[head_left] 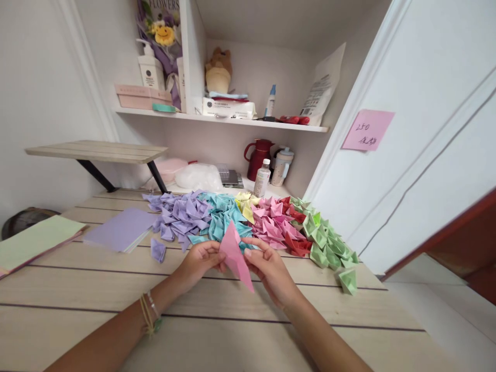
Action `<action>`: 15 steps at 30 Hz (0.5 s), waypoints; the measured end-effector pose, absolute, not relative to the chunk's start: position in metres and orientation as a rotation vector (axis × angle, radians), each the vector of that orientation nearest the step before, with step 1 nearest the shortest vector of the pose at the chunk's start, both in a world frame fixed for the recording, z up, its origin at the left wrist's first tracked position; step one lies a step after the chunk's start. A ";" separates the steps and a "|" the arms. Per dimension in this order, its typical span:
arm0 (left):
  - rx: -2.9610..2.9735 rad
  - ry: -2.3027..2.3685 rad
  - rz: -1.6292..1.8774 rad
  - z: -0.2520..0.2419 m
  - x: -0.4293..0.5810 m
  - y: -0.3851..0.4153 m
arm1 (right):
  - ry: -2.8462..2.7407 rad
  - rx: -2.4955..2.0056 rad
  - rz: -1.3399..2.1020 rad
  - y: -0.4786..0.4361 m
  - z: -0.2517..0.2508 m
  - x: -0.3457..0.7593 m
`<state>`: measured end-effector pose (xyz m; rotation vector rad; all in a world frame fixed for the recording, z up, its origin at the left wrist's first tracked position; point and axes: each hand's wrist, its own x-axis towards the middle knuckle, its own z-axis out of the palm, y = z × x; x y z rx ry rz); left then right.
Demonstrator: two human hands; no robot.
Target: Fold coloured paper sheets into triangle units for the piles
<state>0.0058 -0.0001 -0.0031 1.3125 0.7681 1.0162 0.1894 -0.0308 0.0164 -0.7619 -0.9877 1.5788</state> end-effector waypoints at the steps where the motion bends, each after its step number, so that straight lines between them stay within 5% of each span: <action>1: 1.312 0.769 1.010 -0.003 0.006 0.000 | -1.006 -0.761 1.564 -0.031 0.016 0.190; 15: 1.294 0.796 0.963 0.000 0.008 -0.004 | -1.180 -0.785 1.524 -0.031 0.018 0.190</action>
